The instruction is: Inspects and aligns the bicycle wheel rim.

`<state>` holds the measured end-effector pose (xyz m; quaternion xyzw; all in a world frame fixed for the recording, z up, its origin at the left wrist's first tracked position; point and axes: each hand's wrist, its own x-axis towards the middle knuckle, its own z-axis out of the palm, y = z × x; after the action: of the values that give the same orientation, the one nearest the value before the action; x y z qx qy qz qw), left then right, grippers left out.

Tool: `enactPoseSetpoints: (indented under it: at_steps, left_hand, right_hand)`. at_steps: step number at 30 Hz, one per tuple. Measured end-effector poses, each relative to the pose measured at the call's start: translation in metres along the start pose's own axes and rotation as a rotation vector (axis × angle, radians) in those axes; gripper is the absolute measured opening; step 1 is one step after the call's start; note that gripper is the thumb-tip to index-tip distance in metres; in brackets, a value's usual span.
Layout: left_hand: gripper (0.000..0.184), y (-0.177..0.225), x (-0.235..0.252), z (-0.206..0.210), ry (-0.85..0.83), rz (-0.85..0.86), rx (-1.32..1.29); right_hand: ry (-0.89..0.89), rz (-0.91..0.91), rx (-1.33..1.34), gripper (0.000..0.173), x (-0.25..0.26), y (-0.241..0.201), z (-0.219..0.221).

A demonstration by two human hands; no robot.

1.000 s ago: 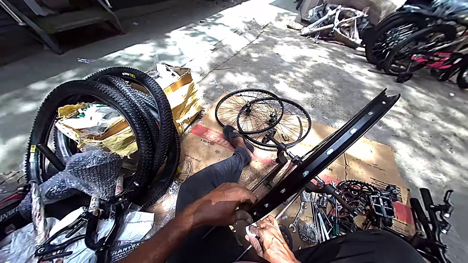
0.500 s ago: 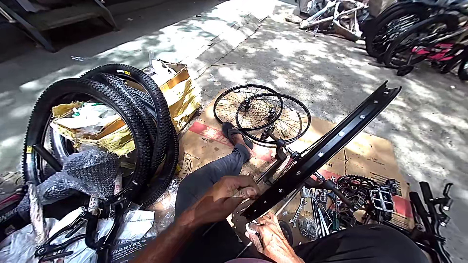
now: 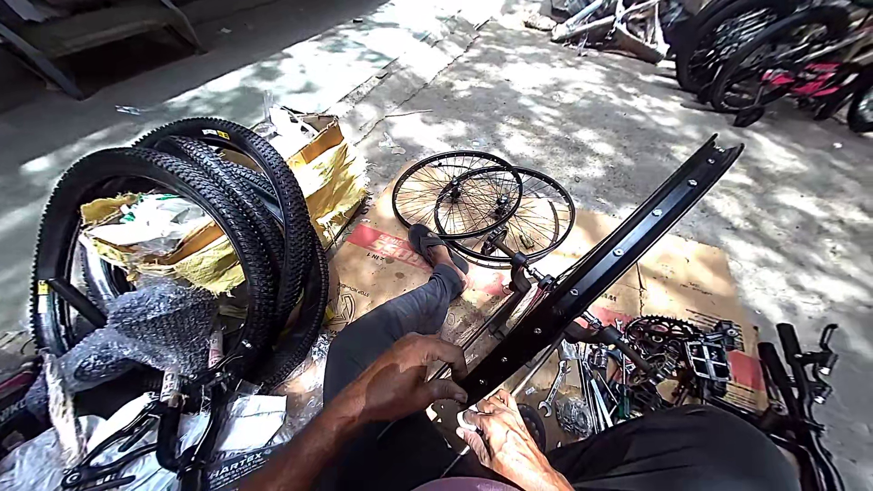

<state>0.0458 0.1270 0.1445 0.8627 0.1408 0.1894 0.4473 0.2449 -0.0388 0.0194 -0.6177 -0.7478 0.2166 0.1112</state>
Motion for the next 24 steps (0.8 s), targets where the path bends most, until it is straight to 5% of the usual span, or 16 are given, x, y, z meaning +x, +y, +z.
enactPoseSetpoints:
  at_steps: [7, 13, 16, 21, 24]
  left_hand:
    - [0.018, -0.007, -0.006, 0.006, -0.071, -0.062, 0.124]
    - [0.033, -0.003, -0.004, 0.009, 0.177, -0.057, -0.284]
    - [0.052, -0.007, -0.006, 0.014, 0.159, -0.081, -0.339]
    - [0.029, -0.023, -0.017, 0.030, 0.132, -0.071, -0.253]
    - [0.021, -0.005, -0.001, 0.033, 0.244, -0.016, -0.336]
  right_hand:
    - [-0.013, -0.003, -0.002, 0.043, 0.003, 0.001, -0.001]
    - [-0.037, 0.021, 0.089, 0.035, 0.000, -0.001, -0.006]
    - [0.159, 0.000, 0.190, 0.029, -0.010, -0.005, -0.024]
    - [0.720, -0.103, 0.213, 0.023, -0.010, -0.006, -0.080]
    - [0.791, -0.189, 0.097, 0.021, 0.006, 0.006, -0.105]
